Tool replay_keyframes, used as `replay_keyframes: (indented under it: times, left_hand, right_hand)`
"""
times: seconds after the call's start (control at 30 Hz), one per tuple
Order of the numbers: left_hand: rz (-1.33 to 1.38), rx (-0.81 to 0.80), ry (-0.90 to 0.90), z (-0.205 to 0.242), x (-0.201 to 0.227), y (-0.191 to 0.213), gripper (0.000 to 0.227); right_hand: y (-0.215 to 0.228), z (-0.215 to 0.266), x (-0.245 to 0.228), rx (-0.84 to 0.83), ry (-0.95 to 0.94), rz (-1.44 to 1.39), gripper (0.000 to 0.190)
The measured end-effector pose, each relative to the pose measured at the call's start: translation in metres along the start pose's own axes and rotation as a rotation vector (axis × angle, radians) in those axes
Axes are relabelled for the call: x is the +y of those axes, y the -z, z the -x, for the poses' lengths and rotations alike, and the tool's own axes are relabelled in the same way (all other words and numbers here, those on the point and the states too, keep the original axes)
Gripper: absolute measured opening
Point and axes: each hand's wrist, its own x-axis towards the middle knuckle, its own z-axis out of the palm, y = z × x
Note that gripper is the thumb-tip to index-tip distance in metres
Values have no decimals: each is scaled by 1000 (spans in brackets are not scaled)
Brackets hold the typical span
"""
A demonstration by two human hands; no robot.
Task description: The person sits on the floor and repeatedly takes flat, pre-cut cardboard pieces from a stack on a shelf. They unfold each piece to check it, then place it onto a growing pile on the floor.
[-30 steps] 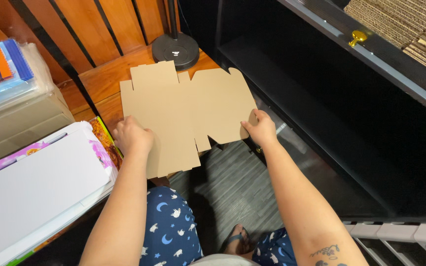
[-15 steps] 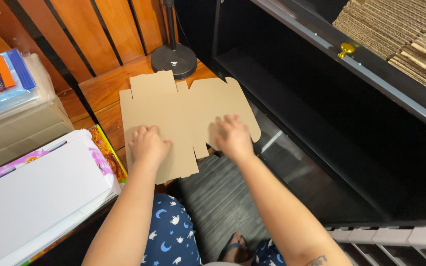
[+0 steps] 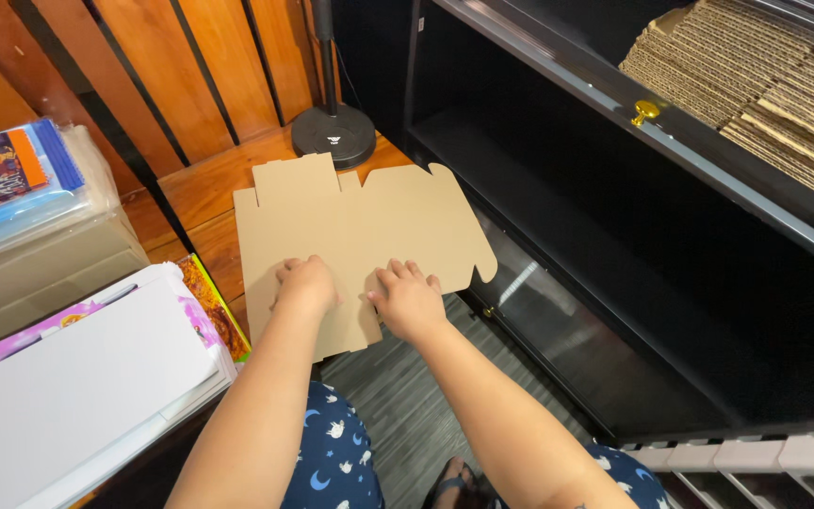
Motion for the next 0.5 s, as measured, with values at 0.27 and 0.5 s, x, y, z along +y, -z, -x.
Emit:
replay_keyframes:
  times: [0.27,0.5]
  left_hand:
    - [-86,-64,61,-54,-1,-17,87]
    - [-221,-113,12,-32,10,-2,81]
  right_hand:
    - [-8,-9,-6,-4,-20,47,56]
    - [-1,0,-19,8,-40,79,50]
